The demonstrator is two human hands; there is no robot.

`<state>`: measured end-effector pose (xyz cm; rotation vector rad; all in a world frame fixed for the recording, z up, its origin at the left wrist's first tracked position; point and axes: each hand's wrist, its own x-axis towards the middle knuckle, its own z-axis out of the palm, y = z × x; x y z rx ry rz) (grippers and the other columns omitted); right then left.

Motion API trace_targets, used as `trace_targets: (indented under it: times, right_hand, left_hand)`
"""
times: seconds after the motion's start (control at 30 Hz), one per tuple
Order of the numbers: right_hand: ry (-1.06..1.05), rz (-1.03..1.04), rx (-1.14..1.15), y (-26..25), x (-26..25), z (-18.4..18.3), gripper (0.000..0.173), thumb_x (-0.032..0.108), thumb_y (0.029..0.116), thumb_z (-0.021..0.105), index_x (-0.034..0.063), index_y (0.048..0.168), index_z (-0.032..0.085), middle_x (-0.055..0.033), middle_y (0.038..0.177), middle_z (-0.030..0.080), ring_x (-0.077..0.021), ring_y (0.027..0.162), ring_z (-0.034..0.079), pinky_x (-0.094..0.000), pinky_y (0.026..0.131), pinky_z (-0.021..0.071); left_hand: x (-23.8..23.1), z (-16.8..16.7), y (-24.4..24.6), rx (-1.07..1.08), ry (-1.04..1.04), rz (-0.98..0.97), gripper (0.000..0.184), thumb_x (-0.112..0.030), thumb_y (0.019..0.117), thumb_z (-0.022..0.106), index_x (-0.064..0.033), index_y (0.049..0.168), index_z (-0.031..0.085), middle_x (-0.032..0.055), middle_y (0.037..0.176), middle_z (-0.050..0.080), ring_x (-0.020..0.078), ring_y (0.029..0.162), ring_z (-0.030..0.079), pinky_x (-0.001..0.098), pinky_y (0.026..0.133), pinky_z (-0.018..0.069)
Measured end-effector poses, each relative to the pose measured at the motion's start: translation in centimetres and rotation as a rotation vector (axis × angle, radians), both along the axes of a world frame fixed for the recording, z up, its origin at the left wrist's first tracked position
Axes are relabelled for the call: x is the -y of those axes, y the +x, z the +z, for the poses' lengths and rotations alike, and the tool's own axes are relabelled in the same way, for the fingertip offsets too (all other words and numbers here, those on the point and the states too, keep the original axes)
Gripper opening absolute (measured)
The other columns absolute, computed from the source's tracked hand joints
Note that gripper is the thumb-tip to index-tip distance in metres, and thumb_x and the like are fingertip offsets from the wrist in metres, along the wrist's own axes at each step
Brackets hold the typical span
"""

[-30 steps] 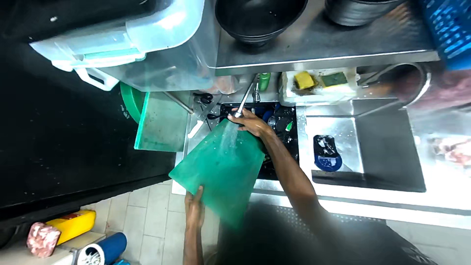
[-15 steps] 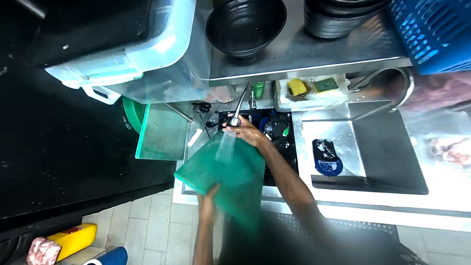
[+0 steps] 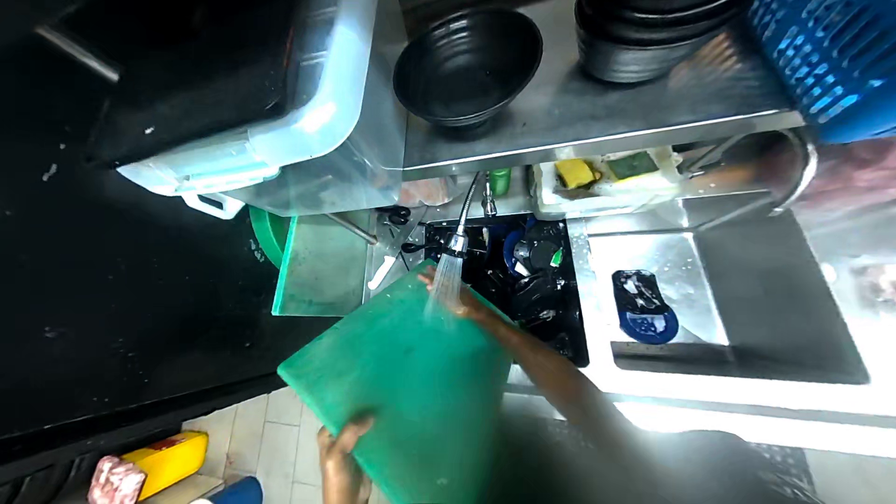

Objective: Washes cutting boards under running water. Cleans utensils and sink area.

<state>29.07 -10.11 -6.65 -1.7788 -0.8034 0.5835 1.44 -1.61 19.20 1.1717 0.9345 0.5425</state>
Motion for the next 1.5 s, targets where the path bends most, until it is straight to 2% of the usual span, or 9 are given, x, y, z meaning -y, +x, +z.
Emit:
trace_targets:
  times: [0.17,0.37,0.5,0.73,0.87,0.97,1.13,1.3,1.5]
  right_hand:
    - [-0.523,-0.056,-0.165,-0.1,0.1,-0.2,0.062,0.042,0.1097,0.035,0.0067,0.160,0.033,-0.0211,0.165,0.030,-0.0381,0.155,0.025,-0.0567,0.125,0.0202]
    - [-0.176,0.002,-0.006,-3.2,-5.4,9.4,0.068,0.057,0.1083,0.028,0.0152,0.161,0.035,-0.0239,0.168,0.021,-0.0413,0.157,0.014,-0.0556,0.128,0.0102]
    - [0.039,0.090,0.328,0.4,-4.8,7.7,0.049,0.043,0.1111,0.034,0.0219,0.149,0.056,-0.0080,0.155,0.051,-0.0269,0.148,0.042,-0.0487,0.124,0.0279]
    - [-0.741,-0.029,-0.126,5.8,3.1,1.9,0.057,0.042,0.1110,0.024,0.0079,0.140,0.060,-0.0203,0.149,0.054,-0.0418,0.141,0.047,-0.0671,0.113,0.0348]
    - [-0.365,-0.023,-0.050,1.8,2.4,2.2,0.050,0.029,0.1101,0.035,0.0027,0.150,0.050,-0.0191,0.157,0.045,-0.0345,0.151,0.033,-0.0520,0.127,0.0155]
    - [0.298,-0.147,-0.441,0.8,-0.1,3.4,0.038,0.013,0.1026,0.058,-0.0021,0.137,0.060,-0.0143,0.141,0.062,-0.0183,0.132,0.057,-0.0331,0.115,0.0441]
    - [0.625,-0.525,-1.476,2.9,-1.5,7.4,0.041,0.031,0.1124,0.034,0.0024,0.132,0.055,-0.0159,0.114,0.070,-0.0245,0.098,0.071,-0.0365,0.084,0.0592]
    - [0.827,-0.585,-1.228,4.6,1.9,14.8,0.063,0.056,0.1089,0.028,0.0087,0.146,0.046,-0.0113,0.134,0.065,-0.0232,0.118,0.065,-0.0398,0.099,0.0544]
    - [0.819,-0.521,-1.164,8.2,1.3,21.1,0.045,0.035,0.1094,0.047,0.0003,0.138,0.050,-0.0183,0.121,0.066,-0.0300,0.109,0.069,-0.0435,0.095,0.0589]
  left_hand:
    - [-2.2,0.8,-0.1,-0.004,-0.019,0.018,0.020,0.000,0.0710,0.064,-0.0036,0.090,0.066,0.0100,0.077,0.074,0.0176,0.068,0.074,0.0363,0.059,0.0629]
    - [-2.0,-0.6,2.4,-0.011,-0.011,-0.096,0.026,0.000,0.0645,0.068,0.0004,0.091,0.065,0.0135,0.078,0.073,0.0199,0.068,0.074,0.0371,0.059,0.0627]
    - [-1.8,-0.2,3.8,0.024,-0.066,-0.129,0.023,-0.001,0.0664,0.068,-0.0007,0.089,0.066,0.0131,0.077,0.073,0.0193,0.067,0.074,0.0368,0.059,0.0627]
    - [-2.9,-1.9,4.6,0.063,-0.274,-0.174,0.024,-0.006,0.0686,0.069,-0.0014,0.092,0.066,0.0157,0.081,0.073,0.0229,0.071,0.075,0.0406,0.061,0.0630]
    - [-3.2,-2.4,6.1,0.042,-0.294,-0.272,0.025,-0.005,0.0690,0.069,-0.0016,0.094,0.067,0.0146,0.083,0.074,0.0213,0.073,0.075,0.0392,0.063,0.0635]
    - [-4.5,-2.5,7.8,-0.003,-0.262,-0.299,0.027,-0.006,0.0709,0.067,-0.0016,0.097,0.066,0.0153,0.086,0.074,0.0222,0.076,0.075,0.0400,0.065,0.0636]
    - [-7.1,-2.7,11.9,-0.069,-0.213,-0.259,0.020,-0.010,0.0882,0.053,-0.0024,0.104,0.064,0.0143,0.090,0.073,0.0225,0.080,0.074,0.0403,0.066,0.0635]
    - [-6.7,-1.3,15.2,-0.094,-0.193,-0.223,0.032,-0.023,0.1068,0.051,-0.0038,0.132,0.057,0.0167,0.107,0.072,0.0256,0.094,0.074,0.0447,0.078,0.0634]
    - [-1.8,1.0,17.6,-0.002,0.049,-0.193,0.111,0.018,0.0807,0.066,-0.0226,0.166,0.006,0.0227,0.149,0.047,0.0322,0.111,0.067,0.0480,0.083,0.0628]
